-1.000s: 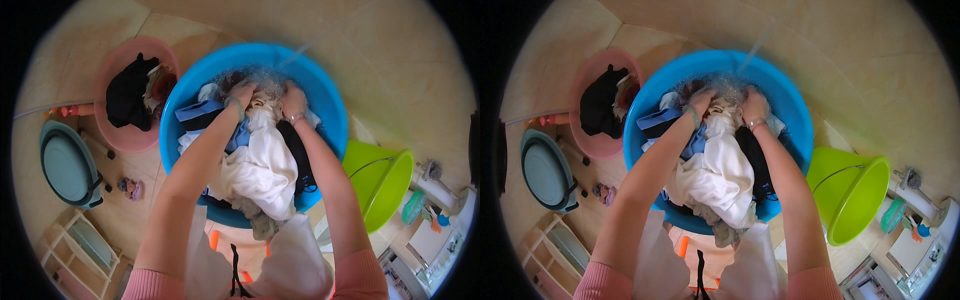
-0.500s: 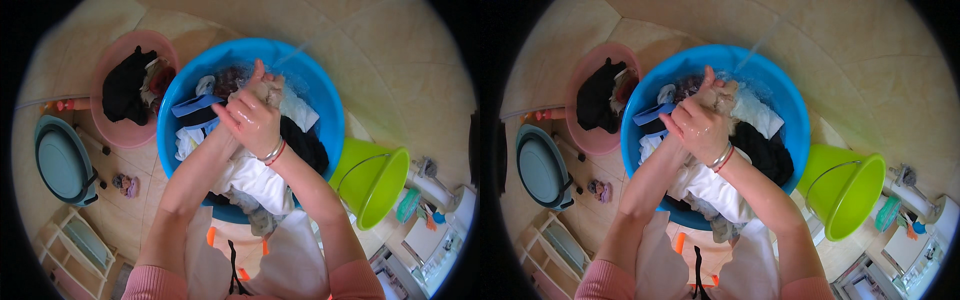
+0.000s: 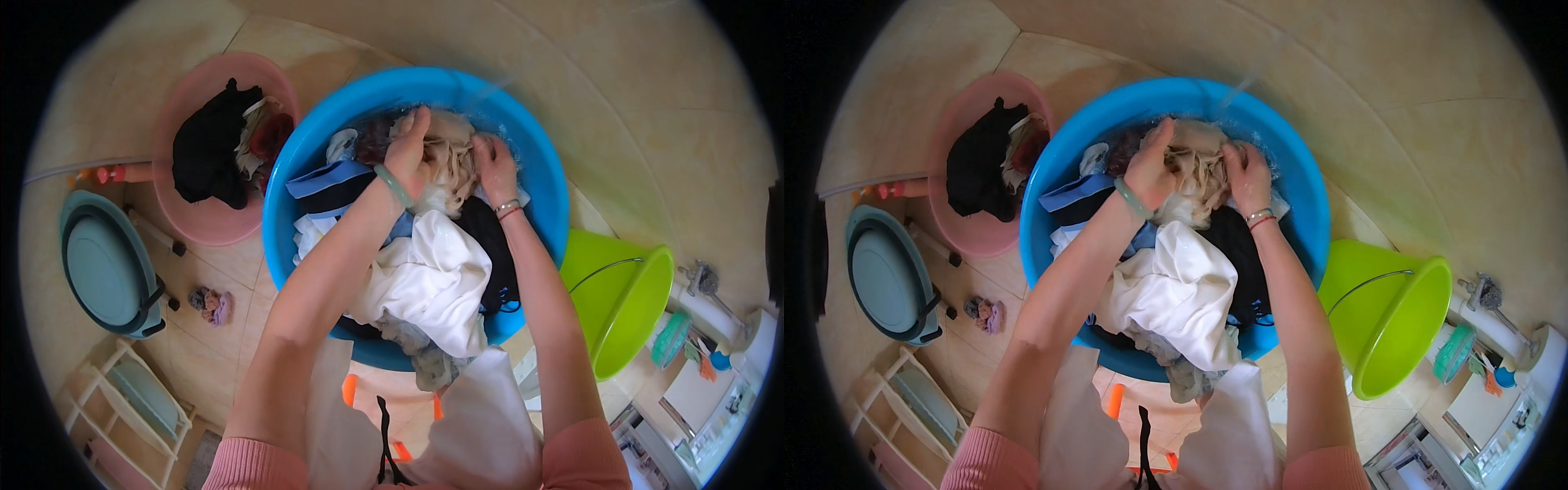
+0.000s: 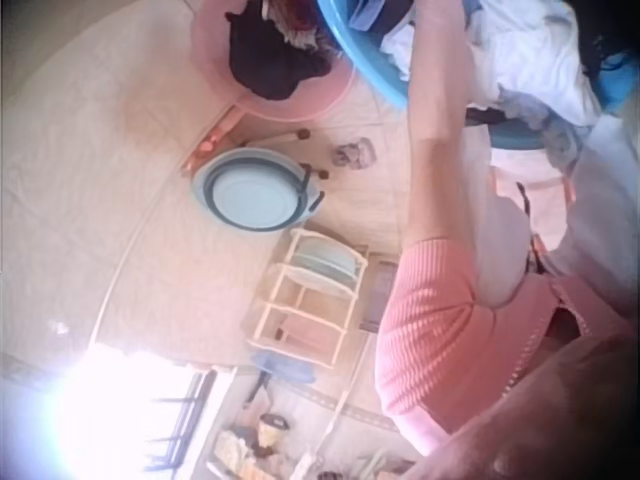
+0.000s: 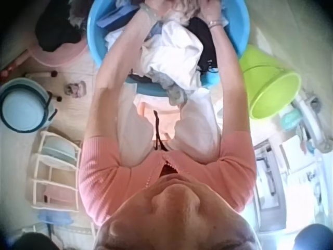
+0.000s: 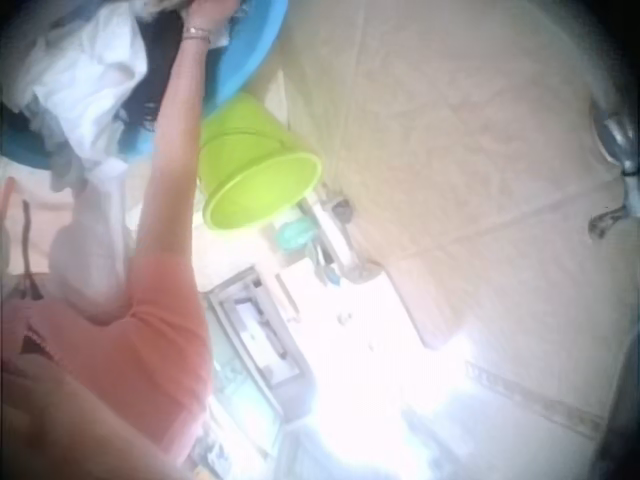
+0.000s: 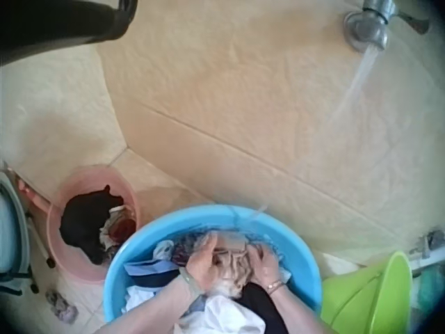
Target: The person transfers various clothes from a green bucket into a blue basin. They then fill the basin with water from a tap and proceed to hand-wash the clothes by scrubbing and wringing them individually.
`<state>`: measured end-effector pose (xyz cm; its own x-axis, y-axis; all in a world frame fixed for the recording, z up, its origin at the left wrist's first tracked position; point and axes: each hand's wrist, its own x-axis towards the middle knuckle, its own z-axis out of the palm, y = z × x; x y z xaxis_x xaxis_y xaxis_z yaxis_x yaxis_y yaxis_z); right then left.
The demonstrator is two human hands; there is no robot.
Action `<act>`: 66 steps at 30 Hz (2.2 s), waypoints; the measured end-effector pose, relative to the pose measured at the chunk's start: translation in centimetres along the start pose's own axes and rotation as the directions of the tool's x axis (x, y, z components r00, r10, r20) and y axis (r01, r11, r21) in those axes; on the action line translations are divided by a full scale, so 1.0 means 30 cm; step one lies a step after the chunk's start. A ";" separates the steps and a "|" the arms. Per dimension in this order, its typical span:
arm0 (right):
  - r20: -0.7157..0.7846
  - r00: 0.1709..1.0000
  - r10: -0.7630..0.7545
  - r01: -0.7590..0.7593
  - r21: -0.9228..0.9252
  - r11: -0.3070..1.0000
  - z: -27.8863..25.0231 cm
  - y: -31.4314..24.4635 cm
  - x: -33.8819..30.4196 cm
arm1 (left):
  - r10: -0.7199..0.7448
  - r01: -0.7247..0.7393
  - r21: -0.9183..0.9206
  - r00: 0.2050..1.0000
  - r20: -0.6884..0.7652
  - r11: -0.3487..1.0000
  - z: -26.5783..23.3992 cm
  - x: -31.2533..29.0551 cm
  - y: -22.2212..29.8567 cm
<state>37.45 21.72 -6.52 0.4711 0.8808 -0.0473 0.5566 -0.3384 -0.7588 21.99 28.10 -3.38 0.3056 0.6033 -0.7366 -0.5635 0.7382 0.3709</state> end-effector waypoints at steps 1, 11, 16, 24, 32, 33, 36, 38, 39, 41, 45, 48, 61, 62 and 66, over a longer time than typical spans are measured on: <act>0.005 0.987 -0.160 0.160 -0.073 0.984 0.013 0.032 -0.015 | 0.023 -0.023 0.048 1.000 0.011 0.999 -0.014 0.023 -0.003; 0.172 0.984 0.046 0.032 -0.428 0.903 0.088 0.047 0.050 | -0.074 0.056 0.165 0.992 0.106 0.985 -0.083 0.227 -0.091; 0.186 0.863 -0.469 0.453 0.124 0.883 -0.014 -0.289 -0.125 | -0.156 0.140 0.076 0.941 0.301 0.987 -0.028 0.035 0.026; -0.007 0.745 -0.667 0.659 -0.153 0.737 0.044 -0.493 -0.205 | -0.166 0.458 -0.059 0.436 0.884 0.887 -0.077 0.154 -0.056; 0.080 0.778 -0.624 0.622 -0.243 0.744 0.061 -0.318 -0.052 | 0.042 0.053 -0.254 0.935 0.353 0.966 -0.013 -0.085 -0.046; 0.105 0.836 -0.538 0.541 -0.311 0.781 0.045 -0.260 0.001 | 0.023 -0.003 -0.153 0.991 0.131 0.988 0.018 -0.126 -0.034; 0.252 0.847 -0.468 0.527 -0.506 0.683 0.012 -0.059 0.054 | 0.096 -0.088 0.212 0.995 -0.027 0.973 0.047 -0.082 -0.014; 0.004 0.974 -0.225 0.216 -0.304 0.928 0.055 0.017 0.062 | 0.040 -0.041 0.053 0.999 0.019 0.998 -0.006 -0.009 0.000; -0.097 0.993 -0.061 0.045 -0.163 0.986 0.066 0.022 0.064 | 0.018 -0.017 -0.018 0.999 0.052 1.000 -0.047 0.019 0.016; -0.013 0.987 -0.160 0.149 -0.297 0.943 0.038 0.026 0.028 | 0.073 -0.074 0.025 0.997 0.025 0.997 -0.055 0.036 0.007; 0.294 0.955 0.036 0.139 -0.550 0.823 0.046 0.001 0.031 | 0.056 -0.033 0.212 0.993 -0.101 0.977 -0.170 0.227 -0.025; 0.238 0.965 0.112 0.052 -0.590 0.806 0.147 0.073 0.092 | 0.256 -0.221 0.361 0.965 -0.051 0.906 -0.225 0.316 -0.058; 0.245 0.702 -0.669 0.699 -0.057 0.713 -0.016 -0.501 -0.270 | -0.024 0.030 -0.013 0.950 0.312 0.999 -0.009 -0.056 0.041; 0.171 0.706 -0.688 0.706 -0.085 0.703 -0.003 -0.503 -0.264 | -0.090 0.088 0.021 0.951 0.296 0.996 0.036 -0.114 0.057; -0.021 0.683 -0.730 0.716 -0.172 0.676 0.058 -0.519 -0.195 | 0.212 0.083 -0.300 0.535 0.818 0.950 -0.079 -0.052 -0.010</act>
<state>24.84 22.41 4.45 -0.0698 0.8420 0.5350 0.8314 0.3455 -0.4353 19.87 26.23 -3.68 0.6719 0.7260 0.1464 -0.7406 0.6609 0.1215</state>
